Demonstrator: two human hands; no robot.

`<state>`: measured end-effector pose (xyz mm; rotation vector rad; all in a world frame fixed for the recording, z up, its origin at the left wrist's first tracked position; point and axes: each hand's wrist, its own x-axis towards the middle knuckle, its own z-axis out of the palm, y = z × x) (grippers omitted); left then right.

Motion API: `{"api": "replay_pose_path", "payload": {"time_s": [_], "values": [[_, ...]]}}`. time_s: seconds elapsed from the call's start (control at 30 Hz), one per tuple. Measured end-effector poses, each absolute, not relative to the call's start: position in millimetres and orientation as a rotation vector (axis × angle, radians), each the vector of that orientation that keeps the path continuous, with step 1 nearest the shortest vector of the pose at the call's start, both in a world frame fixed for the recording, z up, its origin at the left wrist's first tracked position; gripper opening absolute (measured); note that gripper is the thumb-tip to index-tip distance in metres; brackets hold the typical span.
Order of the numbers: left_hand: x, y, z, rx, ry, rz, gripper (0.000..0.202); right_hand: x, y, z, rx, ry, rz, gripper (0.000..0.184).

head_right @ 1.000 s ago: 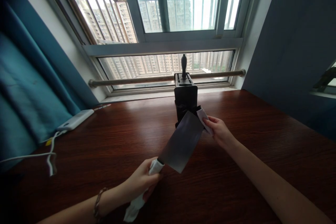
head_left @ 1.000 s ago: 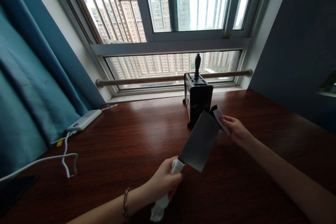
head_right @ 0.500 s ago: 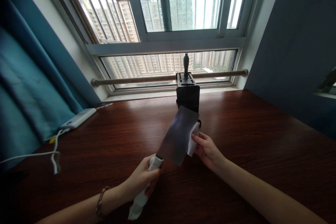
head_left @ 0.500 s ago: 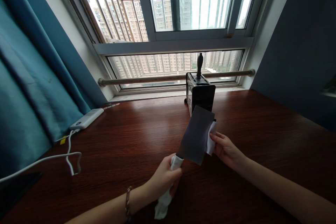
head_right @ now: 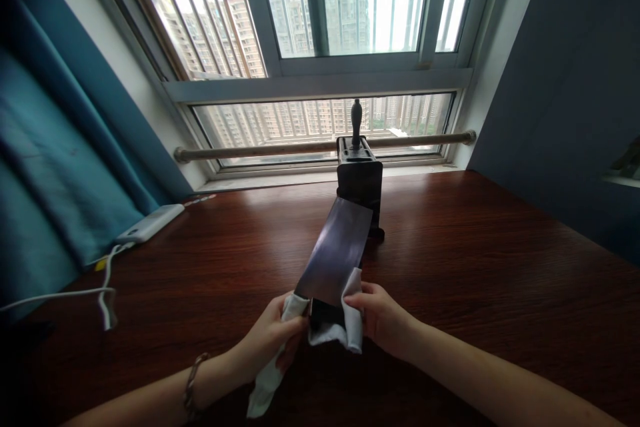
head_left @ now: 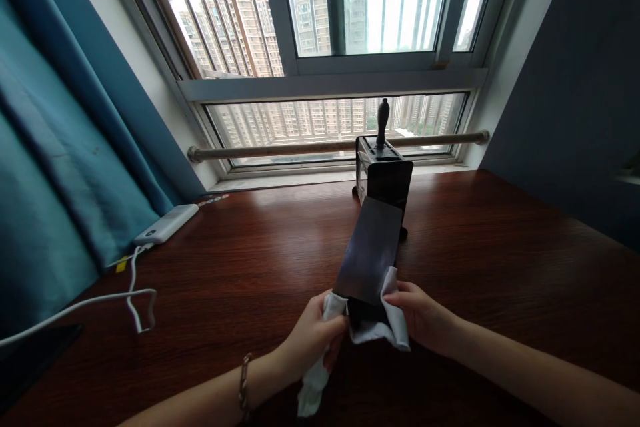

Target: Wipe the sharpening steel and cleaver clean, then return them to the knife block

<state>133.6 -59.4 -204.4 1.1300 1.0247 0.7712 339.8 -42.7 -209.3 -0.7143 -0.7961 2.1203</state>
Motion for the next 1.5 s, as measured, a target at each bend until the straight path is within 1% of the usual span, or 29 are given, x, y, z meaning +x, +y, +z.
{"api": "replay_pose_path", "payload": {"time_s": [0.07, 0.2, 0.27, 0.33, 0.4, 0.47, 0.57, 0.63, 0.7, 0.8, 0.9, 1.0, 1.07, 1.13, 1.2, 1.27, 1.4, 1.43, 1.5], "values": [[135, -60, -202, 1.117, 1.033, 0.777, 0.017, 338, -43, -209, -0.716, -0.716, 2.032, 0.023], [135, -60, -202, 1.081, 1.041, 0.794, 0.019, 342, -35, -205, -0.851, -0.629, 1.8, 0.022], [134, -60, -204, 1.087, 1.035, 0.782, 0.02, 348, -29, -200, -0.902, -0.603, 1.618, 0.022], [134, -60, -207, 1.116, 1.024, 0.77, 0.02, 354, -26, -195, -0.963, -0.665, 1.349, 0.02], [134, -60, -207, 1.158, 1.009, 0.755, 0.019, 361, -28, -190, -0.988, -0.922, 1.05, 0.018], [134, -61, -206, 1.194, 1.009, 0.744, 0.017, 364, -34, -187, -0.923, -1.351, 0.727, 0.014], [134, -63, -205, 1.238, 1.008, 0.724, 0.014, 362, -43, -186, -0.697, -1.994, 0.277, 0.024], [134, -64, -206, 1.261, 1.02, 0.702, 0.015, 356, -47, -187, -0.56, -2.273, 0.087, 0.026], [133, -64, -208, 1.258, 1.056, 0.695, 0.017, 350, -47, -189, -0.454, -2.421, 0.007, 0.026], [134, -63, -209, 1.235, 1.08, 0.706, 0.017, 346, -45, -191, -0.412, -2.475, -0.048, 0.026], [135, -62, -207, 1.257, 1.042, 0.688, 0.015, 351, -38, -188, -0.482, -2.458, -0.158, 0.028], [135, -63, -205, 1.273, 1.024, 0.654, 0.026, 367, -22, -182, -0.598, -2.4, -0.254, 0.03], [134, -63, -204, 1.278, 1.021, 0.633, 0.028, 382, -7, -177, -0.686, -2.322, -0.297, 0.031], [134, -63, -202, 1.275, 1.016, 0.627, 0.026, 396, 8, -173, -0.792, -2.197, -0.282, 0.03], [134, -64, -199, 1.273, 1.007, 0.621, 0.025, 409, 20, -169, -0.911, -2.05, -0.121, 0.03], [136, -64, -195, 1.284, 0.993, 0.602, 0.025, 419, 28, -166, -1.03, -1.887, 0.214, 0.03], [133, -63, -192, 1.277, 0.979, 0.516, 0.026, 432, 39, -164, -1.062, -1.618, 1.109, 0.036], [129, -63, -192, 1.252, 0.989, 0.487, 0.029, 435, 41, -165, -1.036, -1.575, 1.276, 0.036], [120, -61, -190, 1.18, 0.982, 0.453, 0.043, 438, 45, -168, -0.99, -1.473, 1.474, 0.034]]}}
